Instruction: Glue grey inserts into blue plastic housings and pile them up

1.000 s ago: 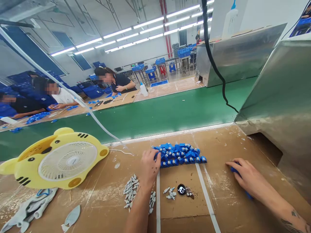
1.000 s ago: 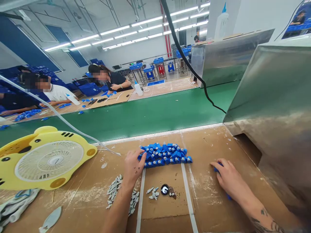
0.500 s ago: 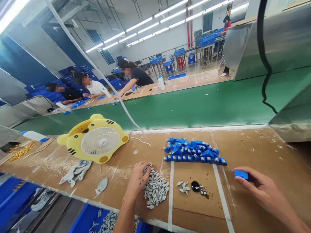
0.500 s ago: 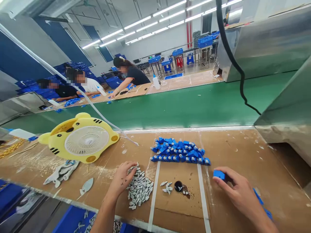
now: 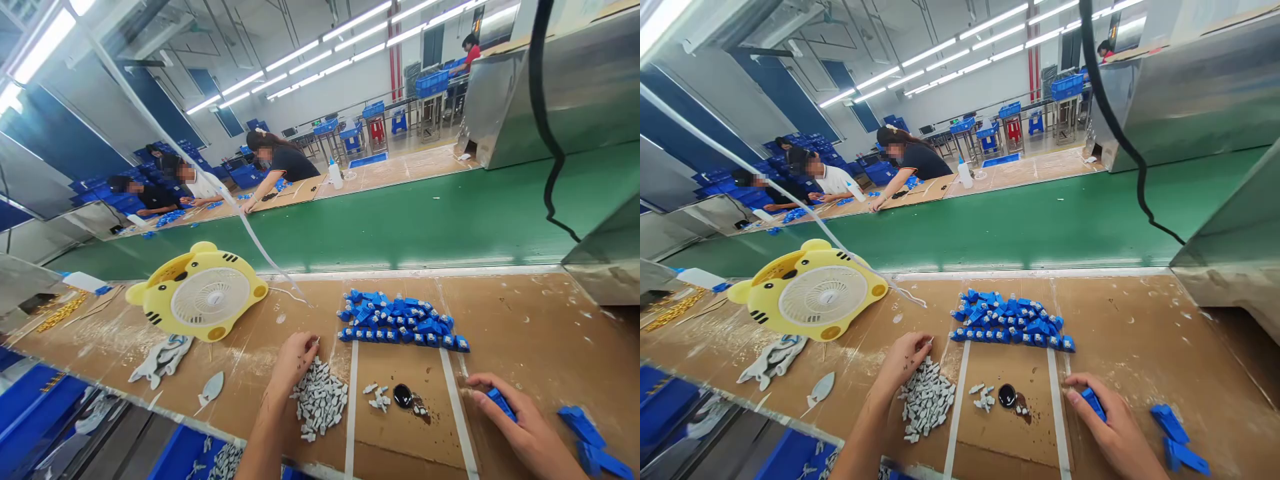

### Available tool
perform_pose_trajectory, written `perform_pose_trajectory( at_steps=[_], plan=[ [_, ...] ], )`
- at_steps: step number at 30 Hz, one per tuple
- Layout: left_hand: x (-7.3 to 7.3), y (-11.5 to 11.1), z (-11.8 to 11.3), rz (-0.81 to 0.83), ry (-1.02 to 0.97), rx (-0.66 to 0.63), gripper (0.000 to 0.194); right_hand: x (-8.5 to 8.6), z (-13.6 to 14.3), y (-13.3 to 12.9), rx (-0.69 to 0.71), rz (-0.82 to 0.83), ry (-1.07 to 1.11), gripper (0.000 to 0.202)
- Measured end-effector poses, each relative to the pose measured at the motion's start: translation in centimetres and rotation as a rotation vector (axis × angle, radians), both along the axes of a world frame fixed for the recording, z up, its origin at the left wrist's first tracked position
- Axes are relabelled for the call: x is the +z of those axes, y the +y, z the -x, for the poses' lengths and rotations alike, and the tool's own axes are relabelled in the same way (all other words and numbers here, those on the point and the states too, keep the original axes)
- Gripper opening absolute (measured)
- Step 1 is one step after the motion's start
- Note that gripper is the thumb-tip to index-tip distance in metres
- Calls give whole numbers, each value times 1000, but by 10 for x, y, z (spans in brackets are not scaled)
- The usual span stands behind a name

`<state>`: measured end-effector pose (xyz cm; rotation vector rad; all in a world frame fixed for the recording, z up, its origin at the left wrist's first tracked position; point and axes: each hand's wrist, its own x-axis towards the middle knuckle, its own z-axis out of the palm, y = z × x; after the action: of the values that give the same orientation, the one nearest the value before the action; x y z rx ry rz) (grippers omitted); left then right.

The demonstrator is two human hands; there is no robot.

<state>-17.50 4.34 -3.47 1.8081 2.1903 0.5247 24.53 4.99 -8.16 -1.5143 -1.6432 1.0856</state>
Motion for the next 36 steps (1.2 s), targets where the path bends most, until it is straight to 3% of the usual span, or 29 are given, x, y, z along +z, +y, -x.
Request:
perform_pose_trajectory(
  at_steps=[2,8,17,24,26,29,32,36],
  plan=[
    [2,0,-3,-26,-36,-20,14,2,4,-2,-40,-7,33,49],
    [5,-4,-12,-74,-138,-21,30,6,7,7,25,34,51,56],
    [8,-12,-16,-116,-227,154,45,5,15,6,74,21,60,50],
    [7,-17,-51,-160,-324,155,64,17,27,7,81,43,135,43],
    [3,-23,-72,-181,-359,100,66,17,39,4,-21,68,230,48],
    [-5,-31,-105,-249,-365,-94,58,19,57,0,-115,93,307,54],
    [-12,-32,-127,-332,-292,-313,49,26,64,0,-40,77,270,42],
    [-21,-27,-136,-442,-137,-484,43,34,61,1,85,105,229,32]
  ],
)
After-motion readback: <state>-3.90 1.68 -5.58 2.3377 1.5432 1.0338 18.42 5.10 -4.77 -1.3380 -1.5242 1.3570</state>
